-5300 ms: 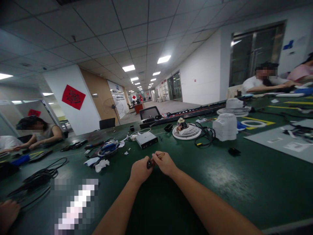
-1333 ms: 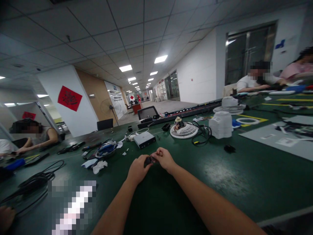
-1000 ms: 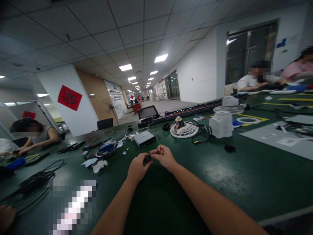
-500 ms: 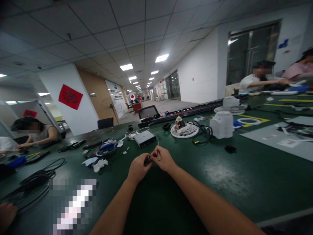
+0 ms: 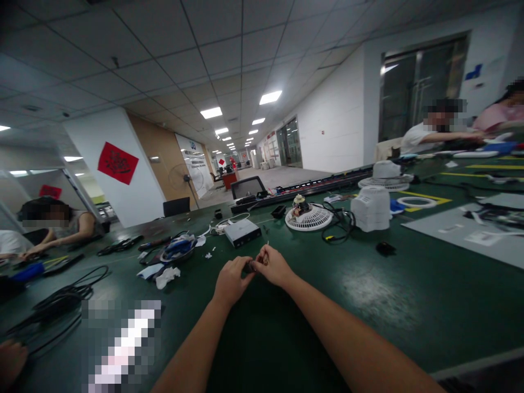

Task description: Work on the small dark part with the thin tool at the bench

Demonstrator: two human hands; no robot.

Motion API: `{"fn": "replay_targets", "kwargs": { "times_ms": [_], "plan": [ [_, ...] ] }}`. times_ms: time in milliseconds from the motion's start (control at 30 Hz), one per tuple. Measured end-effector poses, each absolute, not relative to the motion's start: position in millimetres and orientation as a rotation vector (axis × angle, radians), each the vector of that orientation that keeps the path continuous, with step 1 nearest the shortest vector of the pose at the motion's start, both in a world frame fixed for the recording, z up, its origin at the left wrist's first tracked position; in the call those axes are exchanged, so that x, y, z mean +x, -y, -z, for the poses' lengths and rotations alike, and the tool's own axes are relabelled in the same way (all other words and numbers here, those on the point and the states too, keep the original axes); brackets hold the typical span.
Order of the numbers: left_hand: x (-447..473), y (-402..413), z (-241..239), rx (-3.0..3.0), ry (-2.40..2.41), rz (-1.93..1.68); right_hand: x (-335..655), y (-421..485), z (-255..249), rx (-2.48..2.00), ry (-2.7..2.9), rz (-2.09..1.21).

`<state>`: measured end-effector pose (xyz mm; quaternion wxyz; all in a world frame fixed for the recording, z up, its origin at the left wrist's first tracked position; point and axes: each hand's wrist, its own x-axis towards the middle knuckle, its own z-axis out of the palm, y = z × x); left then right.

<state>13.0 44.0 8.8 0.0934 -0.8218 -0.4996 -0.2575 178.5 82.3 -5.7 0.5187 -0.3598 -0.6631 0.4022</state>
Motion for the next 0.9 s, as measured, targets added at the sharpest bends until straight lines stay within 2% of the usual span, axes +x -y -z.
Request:
{"fn": "replay_targets", "kwargs": {
  "times_ms": [100,300,900],
  "plan": [
    [12.1,-45.0,-7.4,-2.373,1.560,0.872,179.5,-78.8,0.8,-0.844,1.542,-0.887],
    [6.6,-48.6,-5.0,-2.347,1.647,1.028,181.6,-75.4,-6.3,-0.726,1.382,-1.028],
    [9.9,-44.9,-7.1,-2.387,1.620,0.885,178.7,-72.8,-7.3,-0.801,1.364,-1.036]
  ]
}}
